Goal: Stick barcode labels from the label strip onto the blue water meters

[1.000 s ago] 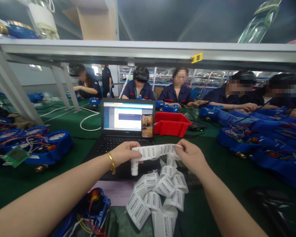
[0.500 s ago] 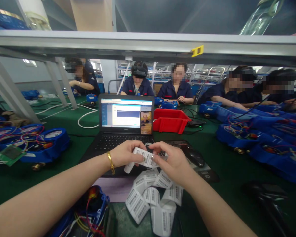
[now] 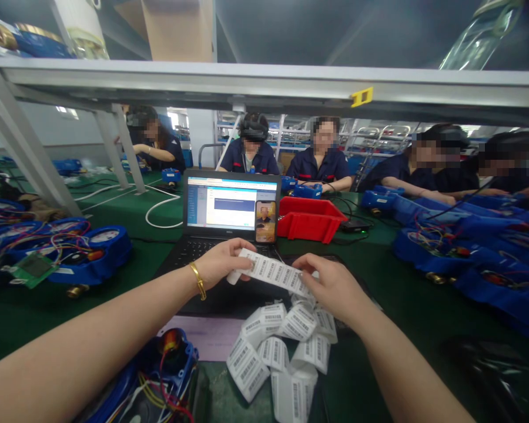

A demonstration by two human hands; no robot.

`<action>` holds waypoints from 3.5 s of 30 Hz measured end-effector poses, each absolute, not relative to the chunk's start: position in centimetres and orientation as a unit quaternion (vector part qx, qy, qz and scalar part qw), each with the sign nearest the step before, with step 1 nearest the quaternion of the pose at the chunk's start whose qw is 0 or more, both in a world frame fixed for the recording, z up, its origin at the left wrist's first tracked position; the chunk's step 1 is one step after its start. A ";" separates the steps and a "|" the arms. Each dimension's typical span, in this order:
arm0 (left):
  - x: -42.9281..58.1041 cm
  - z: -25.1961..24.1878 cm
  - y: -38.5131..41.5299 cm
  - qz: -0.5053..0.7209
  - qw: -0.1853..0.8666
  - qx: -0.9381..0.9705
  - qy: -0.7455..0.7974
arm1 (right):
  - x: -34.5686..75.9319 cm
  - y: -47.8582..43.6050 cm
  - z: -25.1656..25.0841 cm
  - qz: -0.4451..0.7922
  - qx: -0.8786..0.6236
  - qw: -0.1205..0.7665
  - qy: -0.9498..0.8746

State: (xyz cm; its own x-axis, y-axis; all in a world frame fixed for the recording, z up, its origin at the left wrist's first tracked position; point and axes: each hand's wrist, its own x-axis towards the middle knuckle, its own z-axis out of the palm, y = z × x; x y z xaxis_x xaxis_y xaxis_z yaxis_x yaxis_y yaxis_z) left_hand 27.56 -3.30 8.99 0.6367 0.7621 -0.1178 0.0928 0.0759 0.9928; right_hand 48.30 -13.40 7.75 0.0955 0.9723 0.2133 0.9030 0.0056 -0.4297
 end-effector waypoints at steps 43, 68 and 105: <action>28.1 9.4 -4.9 0.180 0.706 0.639 0.247 | 44.3 -14.2 7.6 0.112 -0.461 0.513 -0.715; 28.4 8.1 -4.5 0.178 0.706 0.614 0.305 | 44.6 -14.5 7.3 -0.050 -0.431 0.419 -0.798; 22.0 13.3 -15.0 -0.205 0.132 0.934 0.260 | 43.4 -16.0 8.8 0.333 -0.421 0.504 -0.677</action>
State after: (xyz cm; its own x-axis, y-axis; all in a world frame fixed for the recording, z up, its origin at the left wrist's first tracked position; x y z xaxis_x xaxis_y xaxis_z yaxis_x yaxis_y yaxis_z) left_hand 21.99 -15.00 13.32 0.7810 0.4319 -0.4511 0.5402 -0.8297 0.1409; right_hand 43.36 -16.05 8.76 -0.1379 0.9059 0.4004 0.2343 0.4226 -0.8755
